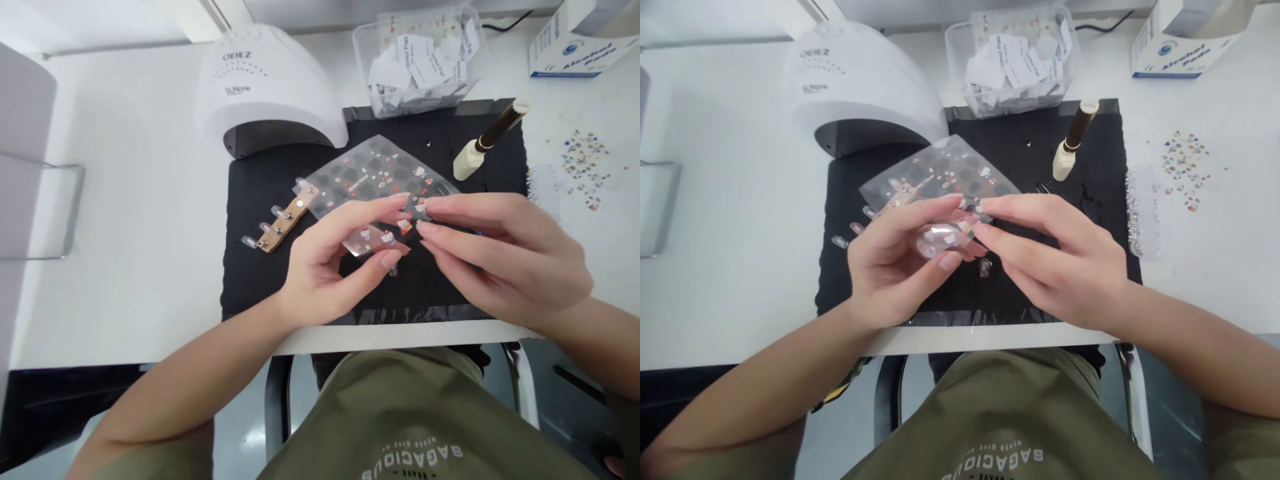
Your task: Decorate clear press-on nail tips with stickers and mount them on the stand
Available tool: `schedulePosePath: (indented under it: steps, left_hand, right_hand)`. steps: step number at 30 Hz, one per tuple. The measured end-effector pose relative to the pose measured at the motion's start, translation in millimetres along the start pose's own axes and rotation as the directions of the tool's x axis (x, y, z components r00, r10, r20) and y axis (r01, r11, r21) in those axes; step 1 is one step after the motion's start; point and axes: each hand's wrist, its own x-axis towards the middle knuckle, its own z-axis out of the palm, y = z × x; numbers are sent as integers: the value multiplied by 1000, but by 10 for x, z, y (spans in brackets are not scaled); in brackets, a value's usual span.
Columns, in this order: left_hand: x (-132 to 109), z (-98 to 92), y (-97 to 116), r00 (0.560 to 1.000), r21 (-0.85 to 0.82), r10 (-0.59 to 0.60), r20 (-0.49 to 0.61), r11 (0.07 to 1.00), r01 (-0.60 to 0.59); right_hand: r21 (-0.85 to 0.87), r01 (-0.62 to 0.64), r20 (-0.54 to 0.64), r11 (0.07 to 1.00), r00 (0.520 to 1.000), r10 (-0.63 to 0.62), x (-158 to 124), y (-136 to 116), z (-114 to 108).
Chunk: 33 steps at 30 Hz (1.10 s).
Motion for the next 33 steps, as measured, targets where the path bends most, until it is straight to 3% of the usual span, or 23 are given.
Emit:
schedulePosePath:
  steps: [5, 15, 20, 26, 33]
  left_hand:
    - [-4, 33, 6, 996, -36, 44, -74, 998, -47]
    - [33, 40, -58, 995, -75, 55, -88, 995, -62]
    - [22, 6, -95, 997, -85, 20, -72, 996, -26]
    - [-24, -50, -102, 985, -76, -129, -115, 990, 120]
    - [14, -30, 34, 989, -71, -131, -71, 989, 126]
  right_hand:
    - [7, -1, 78, 1000, 997, 1, 22, -47, -66]
    - [20, 33, 125, 999, 992, -35, 4, -47, -41]
    - [32, 55, 85, 998, 995, -58, -6, -30, -6]
    - [9, 41, 126, 999, 991, -42, -3, -23, -24]
    - [37, 27, 129, 999, 991, -31, -2, -64, -19]
